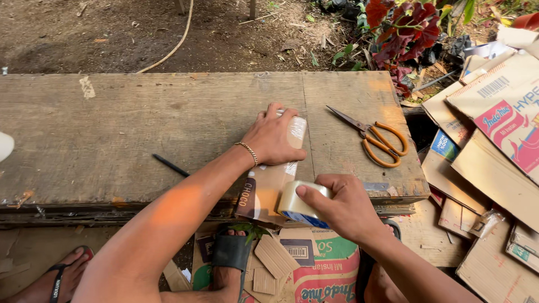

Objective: The person tapes a small cardboard box containing a potted plant on a wooden workbench. They then cut a piece of cardboard with a knife and place it into the box to secure the plant.

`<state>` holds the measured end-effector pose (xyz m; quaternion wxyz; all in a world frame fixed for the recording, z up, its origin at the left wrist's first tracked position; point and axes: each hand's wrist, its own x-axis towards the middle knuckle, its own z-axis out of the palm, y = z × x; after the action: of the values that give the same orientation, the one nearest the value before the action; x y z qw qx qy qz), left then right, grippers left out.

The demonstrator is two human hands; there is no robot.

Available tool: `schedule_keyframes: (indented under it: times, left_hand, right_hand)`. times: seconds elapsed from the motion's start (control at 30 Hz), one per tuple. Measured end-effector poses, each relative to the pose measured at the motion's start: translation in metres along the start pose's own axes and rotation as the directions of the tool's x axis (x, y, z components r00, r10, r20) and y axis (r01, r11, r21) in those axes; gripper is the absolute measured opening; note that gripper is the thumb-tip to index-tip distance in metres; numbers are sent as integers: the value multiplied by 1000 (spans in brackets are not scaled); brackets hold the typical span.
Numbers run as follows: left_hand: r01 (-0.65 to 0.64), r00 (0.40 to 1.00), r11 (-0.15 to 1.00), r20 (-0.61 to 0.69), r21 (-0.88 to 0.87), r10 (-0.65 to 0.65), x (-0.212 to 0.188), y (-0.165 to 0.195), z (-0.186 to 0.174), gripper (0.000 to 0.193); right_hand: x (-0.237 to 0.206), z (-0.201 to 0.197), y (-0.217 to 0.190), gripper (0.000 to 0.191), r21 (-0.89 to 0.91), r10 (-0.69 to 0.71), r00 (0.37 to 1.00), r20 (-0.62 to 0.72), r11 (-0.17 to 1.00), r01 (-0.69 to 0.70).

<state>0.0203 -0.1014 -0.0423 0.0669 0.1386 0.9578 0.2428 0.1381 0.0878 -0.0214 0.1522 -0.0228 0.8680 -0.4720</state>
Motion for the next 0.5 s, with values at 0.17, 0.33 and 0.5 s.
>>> schedule_keyframes:
  times: [0.17,0.33,0.5]
  left_hand:
    - [0,1000,1000,-1,21,0,1,1,2,102]
    - [24,999,999,29,33,-25,5,-4,8,102]
    - [-79,956,997,-285,-23,69,-1,-13,16,98]
  right_hand:
    - [-4,-1,26,45,36,38,999,16,999,-39]
    - [2,6,39,44,45,-7,1000,15,999,7]
    - [6,10,50,43,143,-19,1000,21,990,16]
